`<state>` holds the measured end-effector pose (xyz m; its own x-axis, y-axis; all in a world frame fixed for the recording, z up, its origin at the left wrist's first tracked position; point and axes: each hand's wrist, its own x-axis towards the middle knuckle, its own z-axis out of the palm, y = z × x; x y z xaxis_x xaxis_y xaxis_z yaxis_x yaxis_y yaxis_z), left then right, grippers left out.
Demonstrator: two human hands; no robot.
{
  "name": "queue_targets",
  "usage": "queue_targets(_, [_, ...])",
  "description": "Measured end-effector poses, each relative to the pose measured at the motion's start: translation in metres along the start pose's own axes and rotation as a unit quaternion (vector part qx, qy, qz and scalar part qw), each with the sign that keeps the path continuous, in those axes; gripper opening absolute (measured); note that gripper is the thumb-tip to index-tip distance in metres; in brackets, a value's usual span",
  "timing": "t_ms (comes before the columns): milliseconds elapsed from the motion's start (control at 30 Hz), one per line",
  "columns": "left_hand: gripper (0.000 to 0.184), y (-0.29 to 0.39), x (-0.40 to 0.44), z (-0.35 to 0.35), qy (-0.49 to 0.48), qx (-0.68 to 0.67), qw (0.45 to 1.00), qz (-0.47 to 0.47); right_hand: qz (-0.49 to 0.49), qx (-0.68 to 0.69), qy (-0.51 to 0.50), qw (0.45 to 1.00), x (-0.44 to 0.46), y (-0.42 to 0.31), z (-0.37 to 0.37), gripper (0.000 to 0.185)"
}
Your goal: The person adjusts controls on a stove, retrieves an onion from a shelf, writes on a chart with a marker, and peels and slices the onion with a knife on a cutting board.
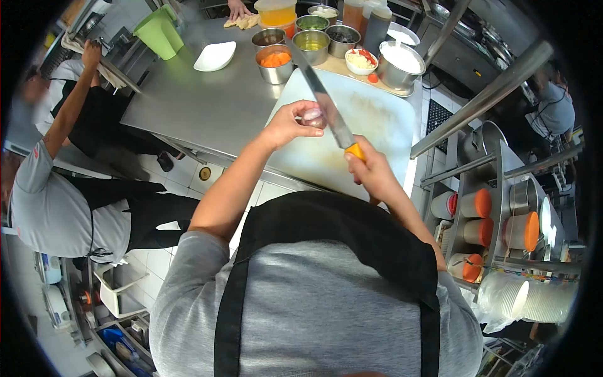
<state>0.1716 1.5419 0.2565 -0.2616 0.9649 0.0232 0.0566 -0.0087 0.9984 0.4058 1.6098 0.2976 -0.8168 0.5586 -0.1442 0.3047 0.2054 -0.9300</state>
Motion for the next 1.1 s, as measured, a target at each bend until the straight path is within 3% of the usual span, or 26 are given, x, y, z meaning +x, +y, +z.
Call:
queue_targets(167, [0.059, -0.002, -0.01, 0.013, 0.105, 0.134, 0.982, 0.083, -0.134, -0.025, 0.081, 0.987, 0.003, -0.001, 0.001, 0.05])
queue_targets(267, [0.06, 0.004, -0.013, 0.026, 0.15, 0.217, 0.957, 0.123, -0.061, -0.183, 0.061, 0.979, 0.008, -0.003, 0.01, 0.054])
queue_targets(367, [0.057, 0.006, -0.017, 0.036, 0.175, 0.235, 0.941, 0.169, -0.116, -0.167, 0.069, 0.977, 0.014, 0.007, 0.026, 0.057])
queue_targets(433, [0.055, 0.0, -0.017, 0.038, 0.196, 0.259, 0.927, 0.184, -0.093, -0.172, 0.063, 0.979, 0.014, 0.004, 0.028, 0.057])
queue_targets(800, [0.056, 0.003, -0.022, 0.043, 0.215, 0.252, 0.934, 0.132, -0.084, -0.153, 0.044, 0.984, 0.02, 0.003, 0.029, 0.055])
queue_targets(900, [0.056, 0.002, -0.022, 0.042, 0.212, 0.235, 0.944, 0.088, -0.115, -0.1, 0.041, 0.987, 0.029, 0.018, 0.032, 0.057])
queue_targets(1000, [0.057, -0.005, -0.021, 0.039, 0.214, 0.259, 0.937, 0.09, -0.027, 0.143, -0.049, 0.988, 0.035, 0.021, 0.027, 0.052])
queue_targets(1100, [0.059, -0.009, -0.023, 0.037, 0.207, 0.268, 0.936, 0.097, 0.067, 0.237, -0.061, 0.967, 0.039, 0.024, 0.018, 0.045])
